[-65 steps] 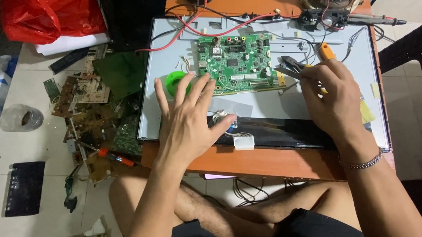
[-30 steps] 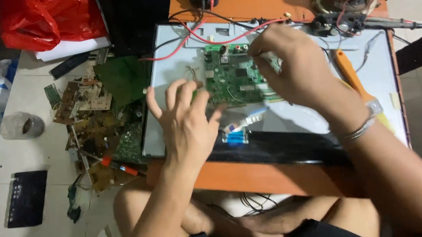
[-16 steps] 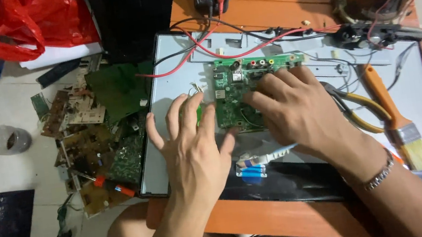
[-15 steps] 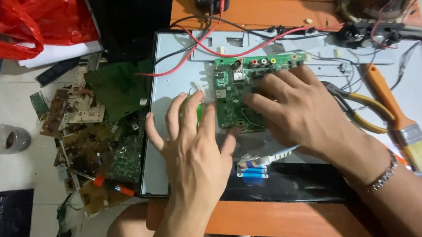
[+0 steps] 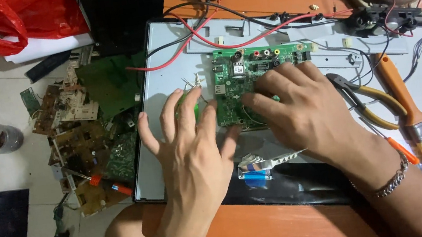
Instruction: Soldering components on a circuit board as part of an electronics repair process.
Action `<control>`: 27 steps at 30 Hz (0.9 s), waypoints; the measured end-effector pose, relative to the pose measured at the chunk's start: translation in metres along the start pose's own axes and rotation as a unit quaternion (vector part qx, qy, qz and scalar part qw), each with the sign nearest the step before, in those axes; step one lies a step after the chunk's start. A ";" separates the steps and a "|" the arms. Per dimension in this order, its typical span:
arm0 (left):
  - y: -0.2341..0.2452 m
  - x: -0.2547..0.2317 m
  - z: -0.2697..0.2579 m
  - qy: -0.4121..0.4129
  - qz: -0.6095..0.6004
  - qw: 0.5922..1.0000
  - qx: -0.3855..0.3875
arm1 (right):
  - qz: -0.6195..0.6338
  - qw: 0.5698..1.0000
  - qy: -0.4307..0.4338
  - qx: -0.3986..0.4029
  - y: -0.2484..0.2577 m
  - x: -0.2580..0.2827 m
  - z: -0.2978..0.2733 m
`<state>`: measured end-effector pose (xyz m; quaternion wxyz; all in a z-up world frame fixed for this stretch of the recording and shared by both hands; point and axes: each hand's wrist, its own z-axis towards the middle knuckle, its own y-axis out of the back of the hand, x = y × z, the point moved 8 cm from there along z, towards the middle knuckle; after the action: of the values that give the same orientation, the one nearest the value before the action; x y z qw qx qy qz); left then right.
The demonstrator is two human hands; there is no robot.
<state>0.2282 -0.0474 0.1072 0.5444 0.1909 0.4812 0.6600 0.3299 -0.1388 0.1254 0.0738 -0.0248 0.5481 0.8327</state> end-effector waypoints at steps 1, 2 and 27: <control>0.000 0.000 0.000 0.000 0.000 1.000 0.000 | 0.000 1.000 0.000 0.000 0.000 -0.001 -0.001; 0.000 0.000 0.000 0.001 0.000 1.000 0.003 | 0.008 1.000 0.006 0.002 -0.001 0.000 -0.003; 0.002 -0.001 0.000 -0.001 -0.009 1.000 -0.007 | 0.007 0.999 0.014 -0.028 0.006 0.007 0.002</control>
<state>0.2273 -0.0479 0.1085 0.5522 0.1833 0.4783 0.6579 0.3217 -0.1384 0.1312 0.0598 -0.0348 0.5255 0.8480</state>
